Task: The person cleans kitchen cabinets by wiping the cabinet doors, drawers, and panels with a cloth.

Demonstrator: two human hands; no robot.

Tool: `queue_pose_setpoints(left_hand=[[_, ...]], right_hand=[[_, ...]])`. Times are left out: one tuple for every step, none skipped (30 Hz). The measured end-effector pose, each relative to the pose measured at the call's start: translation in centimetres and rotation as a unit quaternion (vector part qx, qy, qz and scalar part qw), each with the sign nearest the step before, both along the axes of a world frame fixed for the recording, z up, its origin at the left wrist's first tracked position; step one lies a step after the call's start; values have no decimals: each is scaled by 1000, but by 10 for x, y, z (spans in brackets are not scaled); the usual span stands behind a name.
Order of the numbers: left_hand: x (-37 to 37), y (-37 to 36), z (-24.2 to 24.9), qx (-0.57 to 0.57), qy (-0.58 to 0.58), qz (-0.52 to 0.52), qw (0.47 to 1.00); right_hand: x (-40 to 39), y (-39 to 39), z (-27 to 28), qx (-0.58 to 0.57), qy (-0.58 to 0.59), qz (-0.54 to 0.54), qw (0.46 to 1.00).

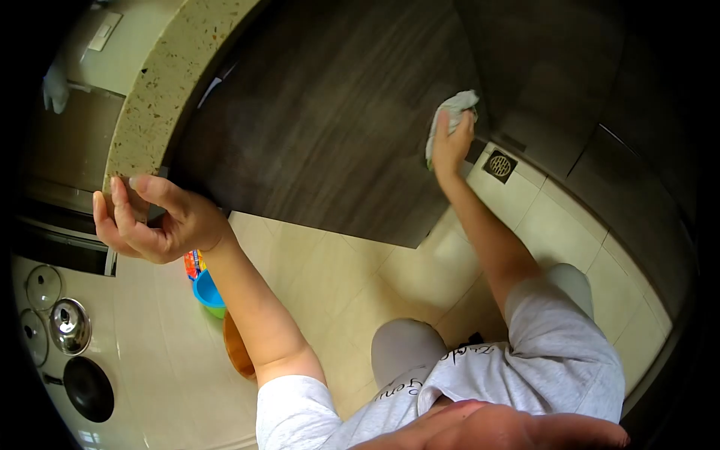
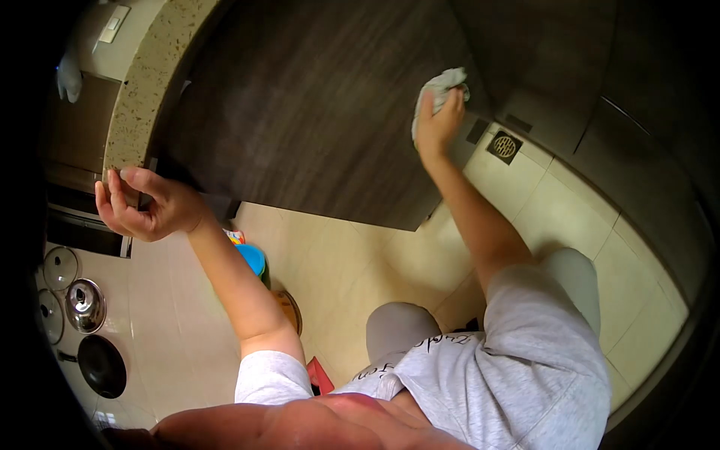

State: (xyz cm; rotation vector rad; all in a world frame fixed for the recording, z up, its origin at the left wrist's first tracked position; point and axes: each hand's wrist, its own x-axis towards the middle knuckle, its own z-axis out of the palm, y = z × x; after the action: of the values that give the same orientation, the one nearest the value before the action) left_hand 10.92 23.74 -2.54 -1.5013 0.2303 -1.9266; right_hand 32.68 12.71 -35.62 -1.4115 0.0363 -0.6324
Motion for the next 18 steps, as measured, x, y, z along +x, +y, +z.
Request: queue_pose_setpoints(left_hand=[[0, -1, 0, 0, -3, -2, 1000], [1, -3, 0, 2, 0, -15, 1000], [4, -5, 1, 5, 6, -29, 1000], [5, -7, 0, 6, 11, -34, 999], [5, -8, -1, 1, 10, -34, 999], [5, -9, -2, -4, 9, -32, 999], [1, -6, -1, 3, -6, 25, 1000], [2, -5, 2, 30, -32, 33, 998], [6, -9, 2, 20, -16, -15, 1000], [9, -13, 1, 11, -3, -62, 998], [7, -7, 4, 26, -11, -44, 999], [6, -6, 5, 37, -12, -22, 999], [4, -3, 7, 46, -15, -18, 999], [3, -1, 9, 56, -18, -14, 998], [2, 0, 9, 57, -26, 5, 998], [4, -1, 9, 57, -21, -12, 998], [5, -1, 7, 41, -22, -23, 999], [6, -2, 5, 26, -23, -31, 999]], right_hand=[[-12, -1, 19, -46, -65, -22, 997], [-28, -1, 51, -91, -125, -45, 987], [-33, -4, 83, -60, -188, -6, 980], [-37, -8, 115, -30, -248, 34, 968], [-38, -11, 144, -34, -295, 50, 954], [-33, -13, 167, -37, -342, 67, 937], [-25, -13, 180, -45, -382, 61, 921], [-12, -12, 184, -54, -420, 56, 904], [1, -13, 179, -50, -444, 42, 894], [10, -19, 171, -66, -462, 18, 884], [22, -21, 157, -66, -425, -2, 903], [36, -23, 134, -67, -385, -20, 920], [54, -23, 102, -54, -338, -44, 939], [69, -22, 64, -41, -290, -68, 954], [81, -21, 27, -56, -232, -83, 968], [89, -23, -5, -71, -170, -99, 978], [92, -28, -24, -73, -164, -102, 978], [93, -32, -38, -93, -170, -95, 976]])
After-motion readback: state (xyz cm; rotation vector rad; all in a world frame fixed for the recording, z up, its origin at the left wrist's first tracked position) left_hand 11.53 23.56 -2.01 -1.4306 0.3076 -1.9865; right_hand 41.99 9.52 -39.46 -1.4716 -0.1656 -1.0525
